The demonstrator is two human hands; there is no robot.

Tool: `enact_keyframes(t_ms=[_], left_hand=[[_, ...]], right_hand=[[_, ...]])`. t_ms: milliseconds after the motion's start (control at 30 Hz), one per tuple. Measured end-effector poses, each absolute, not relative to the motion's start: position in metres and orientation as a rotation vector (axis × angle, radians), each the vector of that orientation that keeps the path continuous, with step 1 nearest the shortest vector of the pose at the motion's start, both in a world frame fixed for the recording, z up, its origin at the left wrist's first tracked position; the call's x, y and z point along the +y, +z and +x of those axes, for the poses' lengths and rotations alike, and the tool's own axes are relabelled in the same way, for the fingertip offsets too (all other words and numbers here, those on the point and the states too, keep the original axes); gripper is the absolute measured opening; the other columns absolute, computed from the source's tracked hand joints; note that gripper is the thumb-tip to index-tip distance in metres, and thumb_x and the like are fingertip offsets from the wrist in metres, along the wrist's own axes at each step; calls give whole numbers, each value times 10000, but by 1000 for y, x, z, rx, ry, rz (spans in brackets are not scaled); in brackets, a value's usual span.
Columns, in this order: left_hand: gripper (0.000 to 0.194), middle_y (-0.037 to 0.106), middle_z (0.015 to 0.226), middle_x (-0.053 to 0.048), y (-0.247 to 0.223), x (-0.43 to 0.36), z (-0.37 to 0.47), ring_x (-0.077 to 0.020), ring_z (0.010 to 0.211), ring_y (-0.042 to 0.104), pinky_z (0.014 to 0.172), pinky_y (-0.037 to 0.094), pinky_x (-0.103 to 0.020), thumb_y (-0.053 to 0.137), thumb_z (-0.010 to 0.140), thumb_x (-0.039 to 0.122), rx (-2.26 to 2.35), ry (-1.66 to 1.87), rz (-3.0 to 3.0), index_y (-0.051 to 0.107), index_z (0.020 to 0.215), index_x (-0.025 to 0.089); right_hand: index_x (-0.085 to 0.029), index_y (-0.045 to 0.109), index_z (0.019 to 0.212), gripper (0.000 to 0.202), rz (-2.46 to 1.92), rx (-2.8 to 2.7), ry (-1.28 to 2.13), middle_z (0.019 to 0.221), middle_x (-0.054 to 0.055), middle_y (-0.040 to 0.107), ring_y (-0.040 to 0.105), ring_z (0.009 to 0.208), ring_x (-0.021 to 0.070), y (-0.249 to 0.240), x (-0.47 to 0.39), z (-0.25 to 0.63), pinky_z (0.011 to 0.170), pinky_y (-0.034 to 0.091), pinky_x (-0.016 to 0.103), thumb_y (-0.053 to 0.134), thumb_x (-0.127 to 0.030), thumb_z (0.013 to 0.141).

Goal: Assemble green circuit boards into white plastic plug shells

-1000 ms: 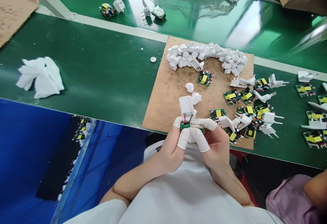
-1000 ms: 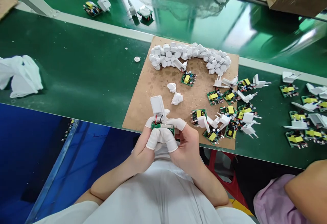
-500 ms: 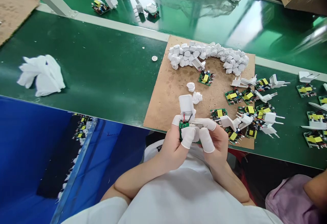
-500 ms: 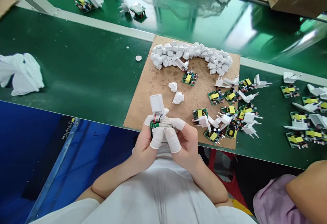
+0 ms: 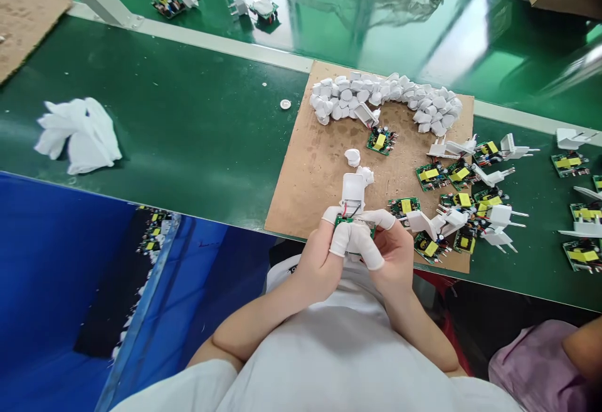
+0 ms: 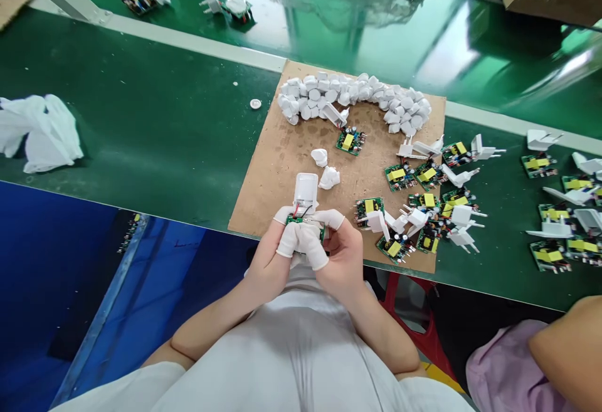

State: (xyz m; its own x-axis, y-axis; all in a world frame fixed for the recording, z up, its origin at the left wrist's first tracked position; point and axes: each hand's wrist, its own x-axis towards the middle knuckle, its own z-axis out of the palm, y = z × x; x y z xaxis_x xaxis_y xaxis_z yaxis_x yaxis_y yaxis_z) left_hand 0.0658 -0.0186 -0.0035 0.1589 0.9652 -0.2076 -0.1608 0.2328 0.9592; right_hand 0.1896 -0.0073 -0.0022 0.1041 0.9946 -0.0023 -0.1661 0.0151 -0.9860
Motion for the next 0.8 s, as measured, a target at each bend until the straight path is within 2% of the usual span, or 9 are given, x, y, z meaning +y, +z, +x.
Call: enact_keyframes(t_ms=[100,200,300,400,533,667,800], left_hand=[[486,540,757,36,-7,-19,65,-118,608,449,568,417,-240,474,1048,632,1027,976,906,601,1238,203],[557,486,766,49,-6,-16,61,-100,551,348,497,349,-230,522,1026,638,853,883,858,526,1393,220],[594,483,806,40,-3,-13,53,-104,587,366,579,428,-246,576,1024,581,783,805,923,461,1485,225],[618,493,813,26,-1,-11,47,-140,684,470,702,505,-286,532,1048,566,804,771,989,413,1540,212],[642,552,877,-10,-1,-10,45,-179,828,567,808,535,-318,532,1047,570,789,807,1000,404,1563,211],[597,620,909,-30,-2,-12,50,-155,753,557,710,503,-280,491,1047,612,797,862,922,513,1479,201],[555,652,882,-36,-2,-11,53,-155,722,530,689,491,-276,471,1047,623,1005,934,1016,626,1314,162]], right_hand=[[-236,721,827,217,-1204,-985,1179,683,-34,700,610,608,126,-3,-6,189,595,544,233,910,-329,776],[-229,706,816,245,-1224,-949,1253,697,-17,696,613,626,141,-2,-3,191,621,549,264,852,-425,831],[-231,698,816,306,-1185,-907,1396,706,-17,688,600,619,140,-1,-1,195,612,539,266,837,-502,842],[-241,725,853,300,-1145,-875,1479,723,-24,679,575,612,124,2,-1,200,571,511,234,869,-503,822],[-260,783,1031,321,-1108,-916,1599,795,-5,706,524,545,107,6,-4,208,477,478,222,831,-528,861],[-269,791,1104,292,-1097,-991,1625,883,18,775,612,600,128,7,-7,211,617,603,275,831,-457,885],[-264,757,1214,382,-1061,-1047,1650,1086,64,816,753,855,186,4,-11,212,805,656,312,828,-451,888]])
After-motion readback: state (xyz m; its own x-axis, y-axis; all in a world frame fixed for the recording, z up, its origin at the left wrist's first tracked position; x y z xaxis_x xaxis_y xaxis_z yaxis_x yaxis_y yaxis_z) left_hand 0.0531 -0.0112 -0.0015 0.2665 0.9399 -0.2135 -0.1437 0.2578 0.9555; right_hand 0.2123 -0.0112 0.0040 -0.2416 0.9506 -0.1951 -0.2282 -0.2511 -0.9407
